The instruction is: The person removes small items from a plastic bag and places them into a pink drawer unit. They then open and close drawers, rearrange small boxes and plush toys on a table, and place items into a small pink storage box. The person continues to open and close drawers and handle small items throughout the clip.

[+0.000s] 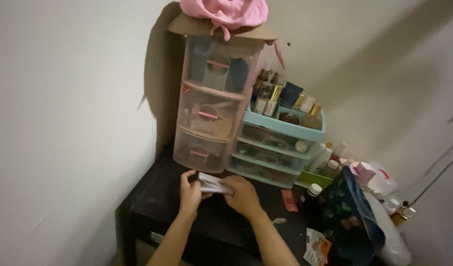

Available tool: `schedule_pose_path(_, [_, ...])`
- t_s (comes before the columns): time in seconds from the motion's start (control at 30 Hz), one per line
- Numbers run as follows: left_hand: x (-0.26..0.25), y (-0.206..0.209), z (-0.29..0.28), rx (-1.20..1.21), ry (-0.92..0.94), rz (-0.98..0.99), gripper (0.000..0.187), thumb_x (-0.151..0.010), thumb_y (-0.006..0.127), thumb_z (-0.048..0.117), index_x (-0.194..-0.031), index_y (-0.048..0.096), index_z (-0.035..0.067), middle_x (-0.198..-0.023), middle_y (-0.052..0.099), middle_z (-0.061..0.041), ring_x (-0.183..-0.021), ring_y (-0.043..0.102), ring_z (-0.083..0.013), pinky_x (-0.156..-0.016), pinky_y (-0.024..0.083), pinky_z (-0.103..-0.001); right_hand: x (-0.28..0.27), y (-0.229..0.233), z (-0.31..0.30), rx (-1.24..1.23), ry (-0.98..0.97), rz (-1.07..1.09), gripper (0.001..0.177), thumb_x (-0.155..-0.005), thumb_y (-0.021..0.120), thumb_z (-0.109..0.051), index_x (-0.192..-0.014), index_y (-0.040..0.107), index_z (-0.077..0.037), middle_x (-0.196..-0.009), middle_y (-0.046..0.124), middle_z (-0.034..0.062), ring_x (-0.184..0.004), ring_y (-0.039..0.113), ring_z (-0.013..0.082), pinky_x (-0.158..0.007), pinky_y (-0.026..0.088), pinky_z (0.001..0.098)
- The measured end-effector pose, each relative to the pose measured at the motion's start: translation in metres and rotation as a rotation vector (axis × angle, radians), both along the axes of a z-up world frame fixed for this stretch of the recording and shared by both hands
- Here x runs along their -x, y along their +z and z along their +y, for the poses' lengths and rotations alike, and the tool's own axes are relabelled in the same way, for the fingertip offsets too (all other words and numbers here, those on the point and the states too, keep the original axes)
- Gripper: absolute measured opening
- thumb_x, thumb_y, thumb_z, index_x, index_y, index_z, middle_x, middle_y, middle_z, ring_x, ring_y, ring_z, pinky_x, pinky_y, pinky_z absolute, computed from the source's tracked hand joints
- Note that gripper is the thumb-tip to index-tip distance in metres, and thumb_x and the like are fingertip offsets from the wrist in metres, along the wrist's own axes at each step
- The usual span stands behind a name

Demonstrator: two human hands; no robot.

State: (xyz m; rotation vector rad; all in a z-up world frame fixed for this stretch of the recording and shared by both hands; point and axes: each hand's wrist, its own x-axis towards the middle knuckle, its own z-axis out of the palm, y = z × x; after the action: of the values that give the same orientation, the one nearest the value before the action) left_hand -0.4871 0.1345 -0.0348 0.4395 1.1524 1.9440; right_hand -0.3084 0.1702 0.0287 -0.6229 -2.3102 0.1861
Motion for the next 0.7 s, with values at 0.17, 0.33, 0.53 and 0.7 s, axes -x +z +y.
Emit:
schedule_pose_path(0.17, [0.017,-0.005,0.053,0.092,0.199,0.316,0.027,-0.095,0.068,0.032,-0.114,0.073,0.015,-0.105,0.07,-0.018,-0.094,0.068,-0.0332,-0.069,0.059,-0.046,-0.001,-0.005,0.012,-0.159,-0.199,0.12,0.025,-0.08,0.073,-0.009,-0.1,0.079,-0.022,-0.096,0.077,0.0019,-0.093,0.074,0.0285,-0.077,0.061,0.0412])
schedule_pose_path(0.33, [0.004,0.041,0.059,0.143,0.192,0.383,0.025,-0.091,0.07,0.034,-0.107,0.078,0.017,-0.101,0.077,-0.009,-0.106,0.069,-0.0269,-0.089,0.054,-0.043,-0.012,-0.004,0.027,-0.204,-0.308,0.175,0.019,-0.084,0.07,-0.014,-0.098,0.077,-0.023,-0.097,0.075,0.0007,-0.094,0.074,0.0291,-0.074,0.062,0.0444])
schedule_pose_path(0.53, [0.007,0.026,0.088,0.276,0.318,0.398,0.035,-0.09,0.077,0.04,-0.104,0.079,0.009,-0.106,0.075,-0.015,-0.107,0.07,-0.032,-0.085,0.057,-0.045,-0.014,0.012,0.025,-0.257,-0.322,0.336,0.022,-0.087,0.067,-0.003,-0.102,0.076,-0.015,-0.092,0.073,0.0061,-0.09,0.072,0.0296,-0.072,0.062,0.039])
schedule_pose_path(0.7, [0.002,0.048,0.059,0.293,0.286,0.331,0.024,-0.091,0.072,0.029,-0.099,0.079,0.007,-0.095,0.075,-0.011,-0.098,0.072,-0.0294,-0.084,0.055,-0.043,-0.01,0.034,0.004,-0.204,-0.299,0.437,0.023,-0.09,0.063,-0.001,-0.105,0.077,-0.011,-0.094,0.074,0.009,-0.091,0.072,0.032,-0.075,0.061,0.04])
